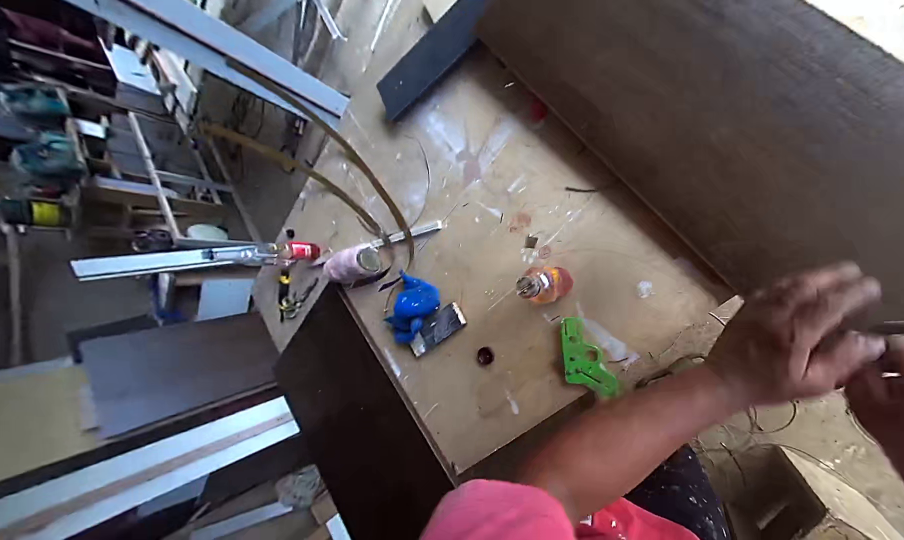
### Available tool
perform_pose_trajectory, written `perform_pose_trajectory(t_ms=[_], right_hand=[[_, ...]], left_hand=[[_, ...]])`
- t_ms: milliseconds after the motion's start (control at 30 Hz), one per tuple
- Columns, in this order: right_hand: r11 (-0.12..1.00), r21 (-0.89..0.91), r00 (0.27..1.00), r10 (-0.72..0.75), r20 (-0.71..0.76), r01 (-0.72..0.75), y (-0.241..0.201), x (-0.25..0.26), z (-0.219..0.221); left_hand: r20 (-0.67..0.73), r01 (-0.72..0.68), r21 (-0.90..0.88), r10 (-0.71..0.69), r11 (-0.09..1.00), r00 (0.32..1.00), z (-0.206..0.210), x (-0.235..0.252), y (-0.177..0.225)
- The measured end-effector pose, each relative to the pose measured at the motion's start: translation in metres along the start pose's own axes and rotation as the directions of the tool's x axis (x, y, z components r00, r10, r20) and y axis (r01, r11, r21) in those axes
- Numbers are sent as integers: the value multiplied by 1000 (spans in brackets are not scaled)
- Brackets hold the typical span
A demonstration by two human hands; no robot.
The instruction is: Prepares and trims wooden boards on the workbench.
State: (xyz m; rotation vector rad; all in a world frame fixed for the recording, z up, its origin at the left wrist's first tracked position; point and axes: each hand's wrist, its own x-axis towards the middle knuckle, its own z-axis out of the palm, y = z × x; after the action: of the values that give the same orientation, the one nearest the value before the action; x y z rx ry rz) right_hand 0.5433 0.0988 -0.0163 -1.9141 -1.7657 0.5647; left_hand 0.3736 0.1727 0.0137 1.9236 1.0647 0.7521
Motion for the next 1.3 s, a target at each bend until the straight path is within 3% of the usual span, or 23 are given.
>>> perform_pose_trajectory(t_ms=[100,167,200,267,333,367,433,533,633,733,900,1000,1100,1300], right_hand=[[970,192,974,-177,144,148,-64,-22,41],[961,225,941,-216,261,158,-88,-42,68],[958,236,926,-230,300,161,-97,-53,80],[949,261,910,-256,325,174,-115,-71,102],[940,304,896,-266,356,158,-136,-85,116],[941,315,889,-248,385,126,-145,-92,120],[951,305,886,-173,430,38,-159,-101,122],[965,259,917,-65,393,-42,-170,-115,122],[962,211,920,80,383,-172,-167,-128,121],[938,236,937,179,299,-255,-157,-143,122],[938,237,967,253,23,-251,-136,-148,110],[955,180,959,259,-114,-237,-116,-129,86],[968,122,955,237,-177,-218,-93,-103,58],[990,-9,973,135,-185,-140,-50,-60,19]], left_hand=[[-62,-12,-75,8,997,998,-50,-127,-3],[-205,194,-20,-194,981,959,-92,-205,-35],[-304,349,35,-323,936,896,-118,-236,-56],[-451,666,148,-550,731,703,-182,-281,-98],[-539,823,150,-652,548,532,-229,-314,-136],[-552,844,164,-661,511,508,-241,-325,-152],[-529,800,252,-615,544,585,-248,-334,-173],[-477,663,312,-491,681,729,-247,-339,-184],[-458,622,316,-459,716,761,-246,-341,-187],[-366,544,340,-425,767,828,-241,-324,-169],[-98,205,196,-189,959,977,-186,-237,-113],[53,-7,140,-1,990,999,-135,-160,-90],[197,-105,103,84,989,977,-86,-91,-66],[239,-213,65,192,975,952,-11,-15,-42]])
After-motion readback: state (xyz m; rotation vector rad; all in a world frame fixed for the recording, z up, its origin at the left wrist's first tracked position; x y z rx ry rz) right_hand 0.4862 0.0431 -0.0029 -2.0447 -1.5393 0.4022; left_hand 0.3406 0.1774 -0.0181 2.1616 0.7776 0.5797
